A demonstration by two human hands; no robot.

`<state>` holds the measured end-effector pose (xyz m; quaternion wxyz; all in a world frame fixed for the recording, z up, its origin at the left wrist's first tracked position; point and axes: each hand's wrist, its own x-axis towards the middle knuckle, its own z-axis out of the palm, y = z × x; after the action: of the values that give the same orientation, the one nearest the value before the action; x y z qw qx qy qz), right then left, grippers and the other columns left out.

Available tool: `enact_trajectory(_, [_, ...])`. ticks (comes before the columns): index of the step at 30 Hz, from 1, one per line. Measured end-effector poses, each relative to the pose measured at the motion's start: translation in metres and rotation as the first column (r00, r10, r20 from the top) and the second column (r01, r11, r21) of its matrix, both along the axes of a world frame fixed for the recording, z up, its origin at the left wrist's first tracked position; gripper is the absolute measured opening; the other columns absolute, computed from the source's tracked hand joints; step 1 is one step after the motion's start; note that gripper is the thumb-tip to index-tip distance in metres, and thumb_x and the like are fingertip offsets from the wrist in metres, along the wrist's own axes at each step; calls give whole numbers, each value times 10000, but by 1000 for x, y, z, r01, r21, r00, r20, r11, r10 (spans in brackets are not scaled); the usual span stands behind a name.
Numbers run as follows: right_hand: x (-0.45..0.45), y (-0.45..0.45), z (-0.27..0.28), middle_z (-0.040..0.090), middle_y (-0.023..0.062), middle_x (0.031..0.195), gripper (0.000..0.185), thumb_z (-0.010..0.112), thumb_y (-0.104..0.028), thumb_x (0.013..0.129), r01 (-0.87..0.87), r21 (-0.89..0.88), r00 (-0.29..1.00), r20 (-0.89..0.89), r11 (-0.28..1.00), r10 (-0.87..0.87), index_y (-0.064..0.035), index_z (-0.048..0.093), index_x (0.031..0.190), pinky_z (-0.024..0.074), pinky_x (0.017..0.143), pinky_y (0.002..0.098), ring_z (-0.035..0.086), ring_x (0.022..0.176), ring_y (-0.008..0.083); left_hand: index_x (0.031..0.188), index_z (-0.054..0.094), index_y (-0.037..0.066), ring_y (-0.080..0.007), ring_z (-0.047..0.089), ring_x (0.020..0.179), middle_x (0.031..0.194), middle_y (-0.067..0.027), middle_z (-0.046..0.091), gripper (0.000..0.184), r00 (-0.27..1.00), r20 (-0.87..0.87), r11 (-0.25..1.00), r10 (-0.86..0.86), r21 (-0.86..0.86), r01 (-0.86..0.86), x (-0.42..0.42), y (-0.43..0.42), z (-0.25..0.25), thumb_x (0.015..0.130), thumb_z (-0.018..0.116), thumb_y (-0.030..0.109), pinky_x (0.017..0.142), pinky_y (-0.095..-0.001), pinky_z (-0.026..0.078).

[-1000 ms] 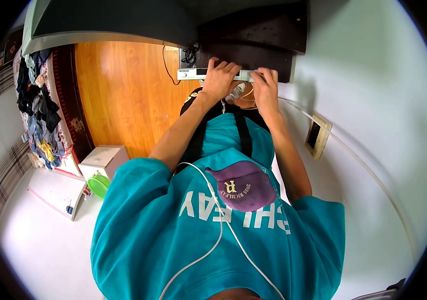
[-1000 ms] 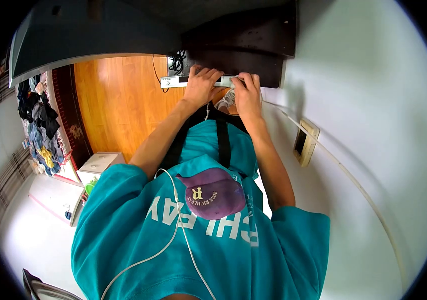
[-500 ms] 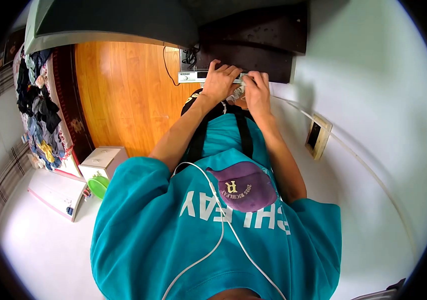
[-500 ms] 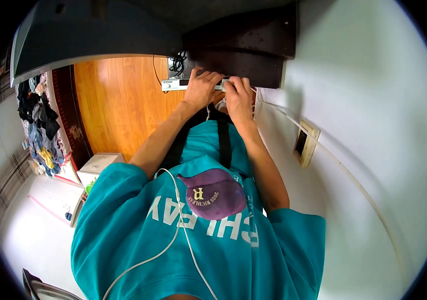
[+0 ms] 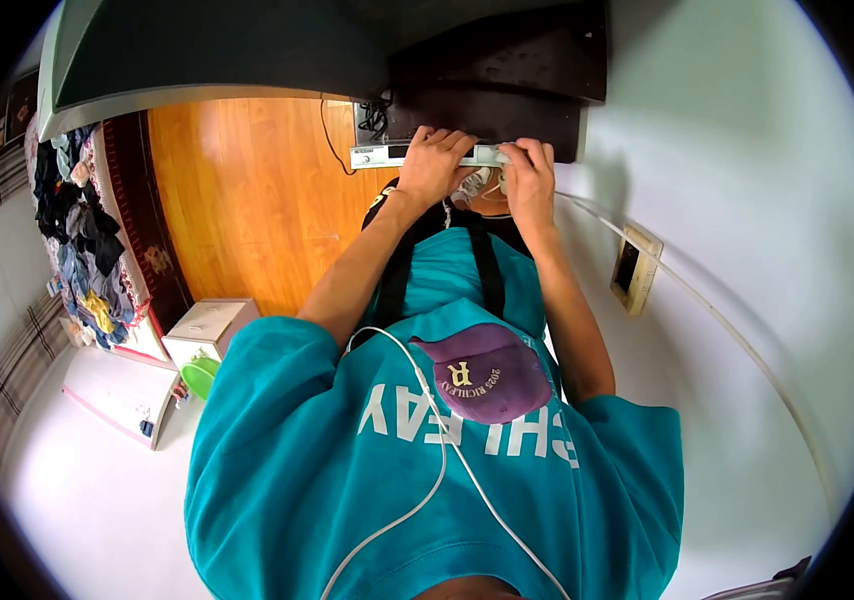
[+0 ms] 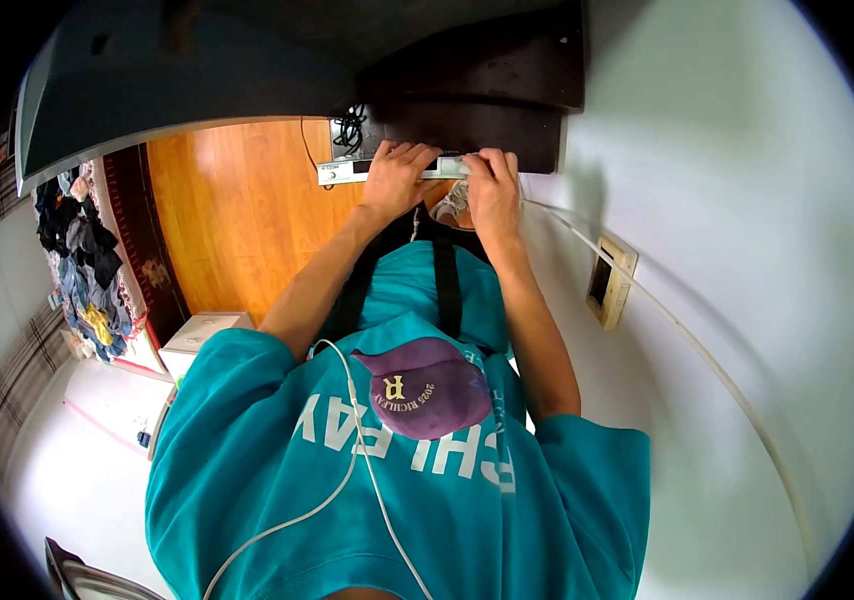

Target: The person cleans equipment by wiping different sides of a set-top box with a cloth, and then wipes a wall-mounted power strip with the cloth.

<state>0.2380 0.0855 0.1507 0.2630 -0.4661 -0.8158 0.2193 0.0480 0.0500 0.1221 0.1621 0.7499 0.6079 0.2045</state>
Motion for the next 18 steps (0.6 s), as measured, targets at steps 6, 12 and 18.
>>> enact_trajectory(6, [-23, -5, -3, 614, 149, 1095, 259, 652, 77, 815, -12, 10, 1000, -3, 1000, 12, 28, 716, 1062, 525, 845, 462, 584, 988, 364, 1143, 700, 105, -245, 664, 963, 1043, -41, 716, 421, 999, -36, 1000, -11, 2, 11, 0, 1, -1, 782, 817, 286, 912, -397, 447])
enact_trajectory(12, [-4, -3, 0, 632, 138, 1044, 264, 655, 77, 777, 56, 14, 998, -26, 998, -55, 25, 728, 1025, 525, 831, 450, 587, 964, 359, 1143, 687, 101, -241, 654, 946, 1010, -43, 700, 429, 1000, 1, 1000, -13, 21, 13, -2, -2, 1, 777, 821, 282, 890, -395, 438])
enact_trajectory(18, [-30, -14, -1, 628, 137, 1027, 243, 669, 63, 788, -50, 21, 998, -46, 999, 51, 26, 723, 1022, 518, 825, 449, 589, 963, 353, 1147, 682, 98, -246, 648, 948, 1022, -43, 699, 430, 998, -53, 999, -33, 23, 34, -1, -1, -1, 790, 814, 297, 897, -402, 437])
